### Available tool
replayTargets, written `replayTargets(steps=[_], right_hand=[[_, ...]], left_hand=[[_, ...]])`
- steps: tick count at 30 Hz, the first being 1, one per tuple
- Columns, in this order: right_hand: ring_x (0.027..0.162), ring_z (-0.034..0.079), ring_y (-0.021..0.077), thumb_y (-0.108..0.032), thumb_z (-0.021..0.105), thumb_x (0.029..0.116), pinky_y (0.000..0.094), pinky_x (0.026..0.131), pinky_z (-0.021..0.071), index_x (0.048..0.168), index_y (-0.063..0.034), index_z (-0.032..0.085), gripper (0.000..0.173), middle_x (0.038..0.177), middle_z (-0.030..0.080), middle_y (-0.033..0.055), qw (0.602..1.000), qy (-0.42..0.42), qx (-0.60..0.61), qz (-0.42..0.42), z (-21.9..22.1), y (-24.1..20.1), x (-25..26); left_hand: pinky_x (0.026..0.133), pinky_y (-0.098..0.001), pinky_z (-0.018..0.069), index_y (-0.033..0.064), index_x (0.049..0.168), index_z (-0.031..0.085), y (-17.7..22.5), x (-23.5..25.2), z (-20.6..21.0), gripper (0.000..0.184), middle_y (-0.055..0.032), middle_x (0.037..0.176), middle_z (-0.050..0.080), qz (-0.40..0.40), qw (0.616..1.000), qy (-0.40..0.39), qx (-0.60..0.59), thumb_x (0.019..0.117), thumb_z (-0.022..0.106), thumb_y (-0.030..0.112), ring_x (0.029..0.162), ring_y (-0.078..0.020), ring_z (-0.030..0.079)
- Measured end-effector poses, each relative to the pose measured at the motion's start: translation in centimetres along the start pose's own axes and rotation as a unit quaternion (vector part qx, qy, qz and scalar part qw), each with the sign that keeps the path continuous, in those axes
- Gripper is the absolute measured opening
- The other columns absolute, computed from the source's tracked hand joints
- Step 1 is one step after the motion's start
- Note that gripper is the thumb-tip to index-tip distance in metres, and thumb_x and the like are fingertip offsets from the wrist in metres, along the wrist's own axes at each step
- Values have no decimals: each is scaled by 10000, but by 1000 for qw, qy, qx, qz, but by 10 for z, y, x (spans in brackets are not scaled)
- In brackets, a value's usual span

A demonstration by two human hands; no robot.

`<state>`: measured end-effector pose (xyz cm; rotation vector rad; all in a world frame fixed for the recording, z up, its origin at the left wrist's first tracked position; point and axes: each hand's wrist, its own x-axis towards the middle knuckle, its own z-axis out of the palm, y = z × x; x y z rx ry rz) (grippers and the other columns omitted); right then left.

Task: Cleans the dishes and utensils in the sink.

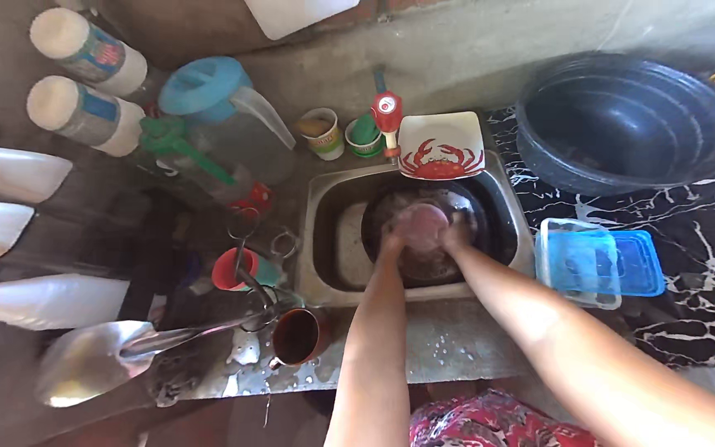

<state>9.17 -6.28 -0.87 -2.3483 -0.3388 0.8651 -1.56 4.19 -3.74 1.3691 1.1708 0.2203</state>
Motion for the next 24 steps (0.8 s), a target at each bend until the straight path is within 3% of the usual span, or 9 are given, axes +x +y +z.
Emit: replayTargets(steps=[3,6,10,14,16,18,20,22,24], right_hand=[[1289,570,420,-228,608,1034,573,1104,437,1389,52,557,455,1346,600,304,996,-5,78,-47,3,7,6],[1301,562,418,-181,451,1092,569,1108,425,1411,53,518,401,1357,591,300,993,-4,70,-92,5,4,-1],[1494,380,329,-104,378,1086,510,1236,288,1580,-87,400,494,1591,436,167,967,119,61,-219,8,8,-1],[1420,451,389,6,434,1003,507,1195,354,1530,-42,471,531,1485,512,250,893,302,127,-310,4,15,2],[1394,439,458,50,502,915,588,1151,361,1521,-97,501,623,1466,495,285,902,323,81,-274,-3,13,-4],[1391,445,474,40,604,853,642,1121,366,1492,-155,547,670,1491,484,271,920,300,16,-252,-2,12,-5],[1395,461,452,-13,666,883,641,1103,400,1501,-191,540,655,1526,478,231,942,222,-25,-250,7,12,-2],[1380,504,409,-34,667,920,591,1115,430,1609,-194,366,768,1510,516,200,976,115,-22,-183,7,9,0],[1317,559,427,-57,696,916,577,1093,450,1615,-89,288,810,1424,569,260,991,91,20,-92,-3,7,1]], left_hand=[[994,-580,498,234,1603,230,-9,2,1,698,-183,1513,475,28,984,-21,-173,1048,259,656,1301,-352,536],[1072,-560,456,160,1622,196,-7,-6,1,669,-204,1567,420,70,991,38,-104,1090,184,566,1365,-352,499],[1033,-537,486,53,1565,287,0,-10,4,571,-274,1400,560,44,992,117,-18,1126,279,419,1245,-382,592],[1155,-544,384,34,1586,281,1,-4,5,699,-275,1529,446,11,992,100,81,1074,471,471,1401,-396,469],[1177,-551,355,-9,1553,349,10,-9,10,790,-280,1553,409,-7,969,63,238,987,642,458,1439,-407,418],[1154,-544,382,-54,1480,443,23,-19,22,718,-292,1501,464,-35,936,42,347,976,655,410,1409,-412,453],[1180,-532,344,-55,1462,478,27,-18,34,648,-294,1522,443,-40,920,46,386,1004,622,379,1444,-417,406],[1221,-538,275,-45,1458,500,27,-12,41,610,-300,1580,363,-14,916,52,399,1026,570,381,1500,-426,314],[1179,-534,355,-5,1484,480,29,-9,37,621,-284,1571,380,-12,930,47,364,1022,565,401,1461,-408,388]])
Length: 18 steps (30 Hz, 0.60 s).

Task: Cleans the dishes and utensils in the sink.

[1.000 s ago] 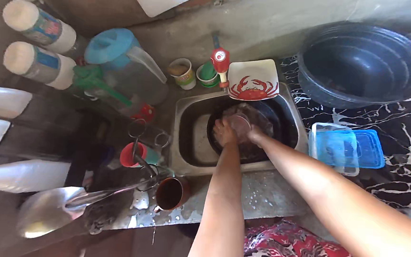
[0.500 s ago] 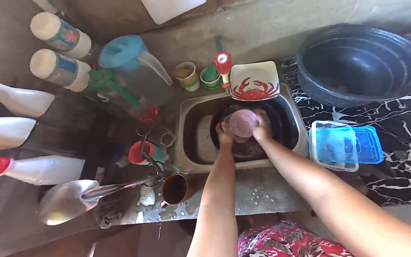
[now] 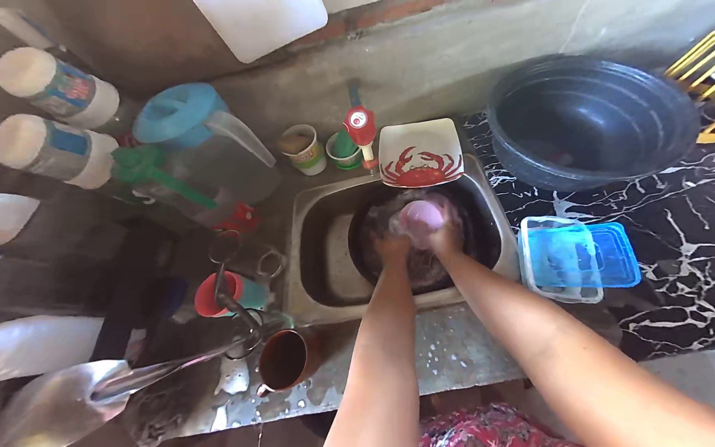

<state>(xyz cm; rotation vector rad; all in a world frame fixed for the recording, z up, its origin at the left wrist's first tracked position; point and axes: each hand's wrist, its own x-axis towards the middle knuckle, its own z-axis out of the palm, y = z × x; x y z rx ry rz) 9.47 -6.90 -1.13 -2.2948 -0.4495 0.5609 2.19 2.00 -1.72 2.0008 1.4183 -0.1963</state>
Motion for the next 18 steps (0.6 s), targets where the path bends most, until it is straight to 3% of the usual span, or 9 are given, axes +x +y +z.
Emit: replayTargets(steps=[2,3,5,9,12,15,17,18], right_hand=[[1314,561,415,-31,723,885,569,1097,454,1540,-6,380,740,1412,566,275,999,11,31,21,-1,3,3],[1336,545,401,-28,728,887,555,1113,446,1520,6,403,713,1433,553,263,999,7,28,20,1,3,2],[1365,522,388,-39,692,916,542,1124,434,1526,9,383,685,1478,517,247,999,-22,-24,30,2,-3,0],[1315,568,396,-109,644,961,579,1064,469,1533,-21,382,635,1424,571,234,991,-56,-109,45,1,-10,-2],[1326,553,392,-154,636,977,567,1096,443,1497,2,439,577,1416,570,251,997,-65,-35,36,-1,-6,-3],[1337,547,376,-78,521,1034,517,1134,428,1492,34,430,480,1434,551,267,991,39,124,-11,1,4,-2],[1379,518,358,-48,536,1015,502,1158,415,1544,3,354,562,1492,506,247,981,127,141,-39,-2,2,-4],[1394,498,372,-31,590,972,520,1155,412,1551,-23,371,618,1508,490,242,981,150,120,-42,-4,0,-6]], left_hand=[[1091,-559,441,24,1418,560,-7,2,-5,579,-268,1421,558,0,999,0,-54,1009,603,431,1328,-397,543],[1081,-557,449,11,1383,586,-9,3,-8,565,-262,1365,603,-2,998,-7,-63,1013,599,439,1296,-390,571],[1105,-557,421,-9,1370,592,-12,5,-13,572,-261,1370,602,-12,998,-30,-56,1037,561,455,1317,-389,555],[1120,-572,401,-22,1350,607,-16,-1,-15,568,-265,1395,581,-6,997,-77,-22,1066,481,454,1342,-393,531],[1115,-587,396,-62,1347,588,-24,-6,-21,530,-298,1378,577,19,997,-66,-28,1055,536,377,1331,-420,529],[1105,-565,423,-65,1345,578,-26,-21,-40,558,-293,1377,573,-23,996,-33,-80,1013,619,381,1323,-415,533],[1057,-556,468,-56,1296,613,-23,-34,-57,513,-272,1312,624,-29,997,-1,-64,1009,618,370,1252,-392,597],[1049,-556,478,-51,1304,608,-20,-40,-66,509,-267,1307,630,-26,999,14,-41,1008,617,362,1242,-389,608]])
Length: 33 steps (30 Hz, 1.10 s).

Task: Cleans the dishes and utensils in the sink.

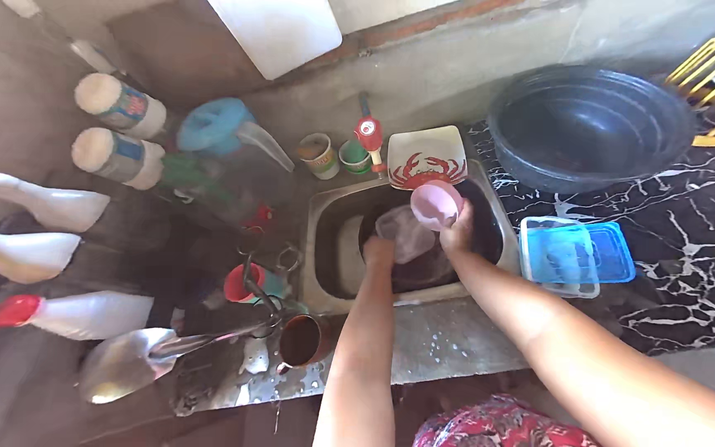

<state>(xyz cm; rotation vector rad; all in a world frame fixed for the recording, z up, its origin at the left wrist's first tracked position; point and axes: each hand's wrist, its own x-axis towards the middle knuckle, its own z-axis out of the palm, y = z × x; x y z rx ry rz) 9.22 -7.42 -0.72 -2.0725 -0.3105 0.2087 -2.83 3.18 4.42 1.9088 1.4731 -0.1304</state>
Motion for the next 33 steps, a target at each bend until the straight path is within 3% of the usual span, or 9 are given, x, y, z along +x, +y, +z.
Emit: replayTargets(steps=[5,7,11,12,14,21,27,30,33], right_hand=[[1408,447,436,-53,606,967,581,1032,492,1622,-292,303,761,1652,273,200,959,-170,-219,62,2,-13,-5],[1454,386,453,-62,537,1017,609,1107,418,1631,-229,301,678,1664,249,225,938,-245,-236,61,5,-13,-8],[1272,574,439,-103,517,1033,585,1106,401,1369,67,583,383,1337,613,303,963,-211,-153,64,-1,-14,-61],[1431,429,356,-185,406,1118,508,1188,310,1519,28,409,454,1537,450,242,892,-409,-132,138,-37,-37,-51],[1354,503,340,-196,452,1111,475,1135,391,1460,65,463,435,1476,499,260,871,-461,-49,160,-35,-34,-36],[1396,472,358,-95,578,1039,474,1174,377,1460,97,453,479,1488,483,290,931,-346,73,92,20,4,2],[1328,559,350,-51,588,1005,507,1135,432,1439,36,527,447,1408,585,256,976,-133,158,-64,2,-2,2],[1368,519,395,-36,613,983,548,1152,404,1510,28,428,563,1461,536,266,986,-80,130,-67,-14,-20,10],[1288,586,390,-59,560,1013,544,1079,479,1580,8,252,649,1459,520,279,984,-64,168,-5,-35,-49,39]], left_hand=[[1079,-549,465,35,1362,608,8,-22,-32,495,-222,1493,488,61,981,141,120,969,672,330,1358,-387,506],[1068,-566,450,57,1331,636,4,-29,-37,416,-224,1499,477,116,962,212,126,968,672,257,1370,-404,480],[1137,-573,372,99,1393,618,-13,-40,-41,410,-247,1515,469,218,928,278,121,986,624,157,1401,-426,447],[1119,-584,383,89,1381,633,-19,-41,-39,407,-263,1482,498,255,911,305,113,976,626,128,1370,-446,474],[1044,-614,434,56,1307,692,-33,-38,-35,382,-298,1367,580,341,854,382,88,926,663,69,1254,-495,554],[961,-577,487,-53,1097,730,-57,-31,-38,315,-332,1165,626,460,717,524,24,795,748,32,1088,-514,603],[1112,-233,336,159,1205,521,-59,-37,-28,307,-78,1275,450,559,608,561,-54,998,605,371,1264,-127,449],[1104,-263,355,-15,1208,548,-58,-60,-9,349,-246,1294,452,479,681,542,-118,978,586,245,1267,-226,463],[1141,-472,378,-189,1302,548,-36,-85,0,410,-433,1384,447,333,854,363,-166,934,517,-10,1320,-485,462]])
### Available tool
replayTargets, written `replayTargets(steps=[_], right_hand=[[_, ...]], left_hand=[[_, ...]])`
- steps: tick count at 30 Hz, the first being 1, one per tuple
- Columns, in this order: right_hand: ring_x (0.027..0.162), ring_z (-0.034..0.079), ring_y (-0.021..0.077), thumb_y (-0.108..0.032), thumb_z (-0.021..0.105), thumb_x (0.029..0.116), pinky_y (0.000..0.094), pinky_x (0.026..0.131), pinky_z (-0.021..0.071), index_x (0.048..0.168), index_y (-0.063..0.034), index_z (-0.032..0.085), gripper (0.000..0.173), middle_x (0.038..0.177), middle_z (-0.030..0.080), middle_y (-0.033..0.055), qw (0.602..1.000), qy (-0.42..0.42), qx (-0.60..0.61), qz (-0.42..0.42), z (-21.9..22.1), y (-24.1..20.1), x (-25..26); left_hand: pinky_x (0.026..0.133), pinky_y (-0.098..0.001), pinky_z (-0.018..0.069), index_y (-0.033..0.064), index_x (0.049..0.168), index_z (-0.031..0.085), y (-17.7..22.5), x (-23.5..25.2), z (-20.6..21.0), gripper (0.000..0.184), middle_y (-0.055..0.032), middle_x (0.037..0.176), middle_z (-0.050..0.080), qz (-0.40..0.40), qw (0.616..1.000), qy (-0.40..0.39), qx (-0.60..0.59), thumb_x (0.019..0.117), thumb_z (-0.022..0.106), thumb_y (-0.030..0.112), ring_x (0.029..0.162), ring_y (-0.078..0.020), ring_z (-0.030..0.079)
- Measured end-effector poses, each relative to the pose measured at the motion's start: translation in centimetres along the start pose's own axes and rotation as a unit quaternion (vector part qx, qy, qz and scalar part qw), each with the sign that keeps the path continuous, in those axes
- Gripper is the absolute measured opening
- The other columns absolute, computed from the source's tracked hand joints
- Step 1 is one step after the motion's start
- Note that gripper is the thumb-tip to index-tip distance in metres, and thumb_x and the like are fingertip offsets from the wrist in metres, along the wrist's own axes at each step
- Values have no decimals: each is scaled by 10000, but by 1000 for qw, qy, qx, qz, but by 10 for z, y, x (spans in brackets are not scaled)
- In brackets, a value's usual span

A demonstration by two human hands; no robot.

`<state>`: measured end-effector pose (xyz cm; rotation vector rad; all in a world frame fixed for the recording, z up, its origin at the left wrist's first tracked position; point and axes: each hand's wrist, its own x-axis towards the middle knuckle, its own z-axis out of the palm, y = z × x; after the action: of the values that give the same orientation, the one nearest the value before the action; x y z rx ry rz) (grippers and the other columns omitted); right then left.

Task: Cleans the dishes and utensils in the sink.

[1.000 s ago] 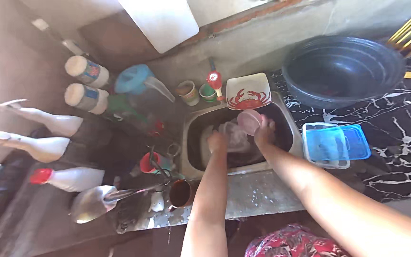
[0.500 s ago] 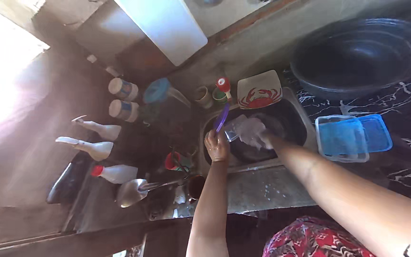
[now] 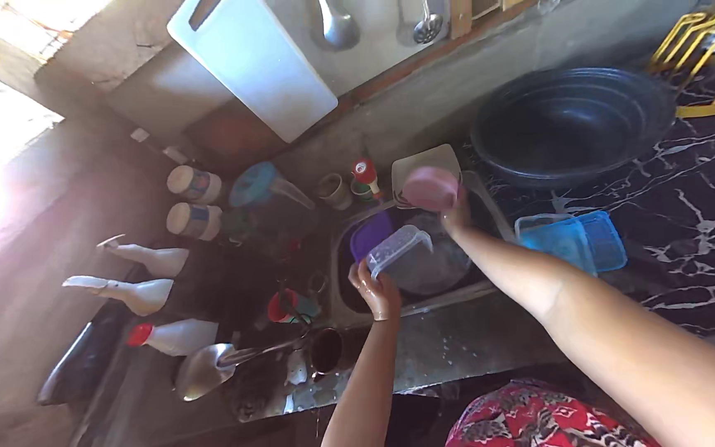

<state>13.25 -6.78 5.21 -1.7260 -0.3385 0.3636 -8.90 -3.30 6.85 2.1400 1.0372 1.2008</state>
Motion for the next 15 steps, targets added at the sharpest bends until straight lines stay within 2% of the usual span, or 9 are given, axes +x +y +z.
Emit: replayTargets(steps=[1,2,3,5,8,11,13,15], right_hand=[[1100,679,387,-84,557,1017,550,931,563,1563,-11,254,629,1338,594,281,1000,7,14,18,-4,-12,13],[951,705,375,-104,536,1022,541,819,590,1558,-18,245,616,1245,622,277,999,2,23,30,-11,-25,25],[817,699,337,-123,526,1028,506,728,592,1553,-30,245,603,1141,642,256,999,-7,31,42,-19,-40,35],[661,650,248,-165,487,1055,416,621,568,1532,-44,280,534,982,645,193,997,-32,39,52,-37,-70,49],[572,593,165,-183,436,1081,315,544,524,1465,-38,373,415,842,610,124,995,-50,78,27,-60,-104,60],[501,570,124,-166,427,1086,268,489,506,1387,-34,419,329,711,573,71,990,-23,140,-12,-69,-121,69],[463,564,109,-132,431,1065,254,457,502,1311,-24,452,269,653,563,50,987,-11,156,-23,-67,-122,72],[469,566,107,-140,446,1068,246,455,492,1275,-15,474,244,658,581,52,990,-38,131,34,-61,-120,69]], left_hand=[[1158,-479,362,-166,1355,520,7,5,6,435,-406,1430,432,-68,994,-77,-27,949,495,-12,1362,-464,439],[1156,-462,370,-131,1399,494,12,10,16,459,-362,1455,435,-126,980,-137,-69,958,466,-4,1372,-412,443],[1114,-436,415,-106,1408,486,18,16,29,453,-321,1435,473,-177,961,-173,-121,967,449,-6,1329,-353,490],[988,-378,493,-90,1389,482,37,30,54,394,-259,1319,565,-258,922,-204,-204,1007,423,-10,1157,-247,586],[950,-413,493,-76,1392,478,62,63,86,363,-260,1266,590,-315,898,-206,-225,1047,422,18,1102,-264,595],[913,-443,512,-62,1367,497,60,101,123,341,-247,1203,616,-310,902,-179,-240,1042,462,35,1053,-281,616],[920,-493,513,-42,1413,472,49,124,150,382,-266,1244,606,-320,901,-193,-220,1078,472,142,1078,-332,614],[1025,-546,482,-49,1478,404,43,142,167,478,-299,1390,534,-331,898,-245,-158,1084,490,209,1240,-398,563]])
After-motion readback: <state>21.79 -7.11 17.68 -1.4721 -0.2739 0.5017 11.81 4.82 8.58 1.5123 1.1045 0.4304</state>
